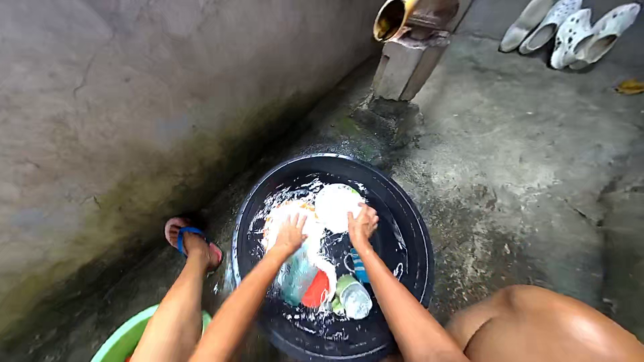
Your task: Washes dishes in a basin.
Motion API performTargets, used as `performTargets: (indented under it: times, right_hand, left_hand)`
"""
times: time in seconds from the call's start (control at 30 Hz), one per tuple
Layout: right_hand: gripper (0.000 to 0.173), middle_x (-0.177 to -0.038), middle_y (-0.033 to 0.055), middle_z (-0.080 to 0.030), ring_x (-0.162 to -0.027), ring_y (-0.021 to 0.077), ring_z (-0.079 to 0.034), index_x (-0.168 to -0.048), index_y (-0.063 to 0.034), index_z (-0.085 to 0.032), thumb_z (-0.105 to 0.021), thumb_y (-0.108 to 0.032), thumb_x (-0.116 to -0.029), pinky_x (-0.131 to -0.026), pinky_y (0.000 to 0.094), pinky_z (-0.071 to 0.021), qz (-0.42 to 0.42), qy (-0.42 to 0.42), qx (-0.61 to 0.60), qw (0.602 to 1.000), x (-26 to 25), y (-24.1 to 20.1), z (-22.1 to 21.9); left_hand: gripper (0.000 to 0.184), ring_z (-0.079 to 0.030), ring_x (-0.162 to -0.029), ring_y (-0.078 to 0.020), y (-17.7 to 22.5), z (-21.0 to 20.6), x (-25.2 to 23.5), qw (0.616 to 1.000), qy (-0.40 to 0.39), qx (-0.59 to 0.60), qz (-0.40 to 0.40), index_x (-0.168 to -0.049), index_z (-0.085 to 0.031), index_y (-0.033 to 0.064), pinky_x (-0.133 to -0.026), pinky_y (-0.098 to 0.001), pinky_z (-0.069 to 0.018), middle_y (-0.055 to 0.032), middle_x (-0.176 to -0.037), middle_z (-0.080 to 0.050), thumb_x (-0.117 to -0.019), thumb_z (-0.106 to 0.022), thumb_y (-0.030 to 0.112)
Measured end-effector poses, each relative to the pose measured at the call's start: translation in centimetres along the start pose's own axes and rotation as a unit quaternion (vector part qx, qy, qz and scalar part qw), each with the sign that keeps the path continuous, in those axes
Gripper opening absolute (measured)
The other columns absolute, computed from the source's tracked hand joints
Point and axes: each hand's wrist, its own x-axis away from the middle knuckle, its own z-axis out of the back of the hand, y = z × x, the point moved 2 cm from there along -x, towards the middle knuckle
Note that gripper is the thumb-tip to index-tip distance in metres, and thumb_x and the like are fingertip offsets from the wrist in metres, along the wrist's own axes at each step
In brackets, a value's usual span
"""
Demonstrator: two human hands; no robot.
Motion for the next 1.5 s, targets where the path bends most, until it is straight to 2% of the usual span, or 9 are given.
performTargets:
  times: [0.17, 0.33, 0.47, 0.6, 0.77, 0.97, 1.13, 1.27, 1.5]
  right_hand:
    - [0.058, -0.134, 0.0338, -0.059, -0.128, 0.0467, -0.056, -0.142, 0.0077, -0.050, -0.066, -0.027, -0.0993, -0.108, 0.0578, -0.0437, -0.167, -0.005, -0.066, 0.984, -6.1, 5.7, -1.6]
    - [0.064, -0.140, 0.0277, -0.058, -0.132, 0.0423, -0.054, -0.140, 0.0011, -0.057, -0.058, -0.051, -0.1019, -0.108, 0.0606, -0.0418, -0.170, -0.216, 0.056, 0.960, -9.8, 5.6, -1.6]
    - [0.058, -0.151, 0.0280, -0.048, -0.141, 0.0391, -0.047, -0.153, 0.0007, -0.042, -0.063, -0.014, -0.1007, -0.117, 0.0552, -0.0375, -0.107, -0.221, -0.124, 0.961, -10.4, 7.3, -3.7]
    - [0.063, -0.132, 0.0253, -0.056, -0.100, 0.0339, -0.064, -0.160, -0.0153, -0.027, -0.053, -0.008, -0.1032, -0.076, 0.0493, -0.0569, -0.199, -0.300, -0.274, 0.892, -8.7, 6.3, -4.8]
    - [0.062, -0.137, 0.0256, -0.054, -0.110, 0.0341, -0.061, -0.159, -0.0113, -0.031, -0.052, -0.003, -0.1000, -0.082, 0.0510, -0.0540, -0.193, -0.241, -0.249, 0.918, -8.1, 3.8, -5.1]
    - [0.063, -0.136, 0.0229, -0.055, -0.107, 0.0325, -0.064, -0.160, -0.0162, -0.028, -0.044, -0.001, -0.1006, -0.079, 0.0505, -0.0572, -0.193, -0.228, -0.355, 0.886, -6.1, 2.3, -2.9]
    - [0.051, -0.131, 0.0221, -0.059, -0.097, 0.0292, -0.066, -0.160, -0.0174, -0.033, -0.042, -0.015, -0.1094, -0.072, 0.0444, -0.0567, -0.181, -0.224, -0.363, 0.886, -2.6, -1.6, -1.4]
    - [0.048, -0.126, 0.0221, -0.061, -0.092, 0.0289, -0.067, -0.158, -0.0168, -0.036, -0.043, -0.020, -0.1106, -0.067, 0.0431, -0.0576, -0.189, -0.209, -0.387, 0.878, -2.6, -2.2, -1.0]
    - [0.062, -0.150, 0.0264, -0.050, -0.135, 0.0390, -0.053, -0.160, -0.0090, -0.034, -0.044, 0.004, -0.1007, -0.108, 0.0564, -0.0444, -0.081, -0.181, -0.170, 0.965, -3.8, -1.6, -2.2]
  left_hand:
    - [0.065, -0.019, -0.156, -0.0428, 4.0, -6.4, -5.1, 0.994, 0.099, 0.024, -0.047, -0.160, -0.034, 0.0050, -0.125, -0.0613, -0.0134, -0.0233, -0.167, -0.026, -0.1059, -0.046, 0.038]
    - [0.050, -0.018, -0.156, -0.0427, 6.0, -8.5, -3.6, 0.993, -0.079, 0.042, -0.073, -0.155, -0.046, 0.0134, -0.126, -0.0580, -0.0176, -0.0217, -0.168, -0.022, -0.1073, -0.048, 0.027]
    - [0.048, -0.025, -0.154, -0.0410, 7.8, -9.7, -1.7, 0.971, -0.158, 0.047, -0.173, -0.143, -0.061, 0.0091, -0.125, -0.0578, -0.0184, -0.0222, -0.163, -0.035, -0.0965, -0.060, 0.020]
    - [0.044, -0.041, -0.147, -0.0388, 7.3, -8.3, -1.6, 0.988, -0.023, 0.063, -0.142, -0.143, -0.058, 0.0061, -0.123, -0.0521, -0.0304, -0.0220, -0.154, -0.048, -0.1004, -0.057, 0.015]
    - [0.073, -0.024, -0.154, -0.0438, 4.6, -8.6, -1.7, 0.992, 0.091, 0.029, -0.088, -0.160, -0.035, 0.0076, -0.125, -0.0574, -0.0212, -0.0233, -0.166, -0.029, -0.1029, -0.051, 0.051]
    - [0.067, -0.017, -0.157, -0.0409, -0.9, -5.0, -2.8, 0.986, 0.160, 0.002, 0.044, -0.161, -0.025, -0.0012, -0.128, -0.0579, -0.0086, -0.0250, -0.167, -0.022, -0.1096, -0.032, 0.042]
    - [0.079, -0.012, -0.156, -0.0470, 0.1, -3.1, -5.6, 0.938, 0.290, 0.145, 0.127, -0.160, -0.018, -0.0076, -0.127, -0.0545, -0.0087, -0.0307, -0.167, -0.013, -0.0973, -0.055, 0.023]
    - [0.052, -0.038, -0.149, -0.0314, 0.9, -3.6, -5.6, 0.772, 0.441, 0.452, 0.075, -0.153, -0.035, -0.0113, -0.125, -0.0388, -0.0269, -0.0286, -0.157, -0.040, -0.1040, -0.039, 0.007]
    - [0.057, -0.031, -0.153, -0.0388, -0.4, -5.7, -2.9, 0.953, 0.199, 0.152, 0.172, -0.157, -0.030, -0.0078, -0.126, -0.0508, -0.0239, -0.0277, -0.162, -0.033, -0.1074, -0.043, 0.019]
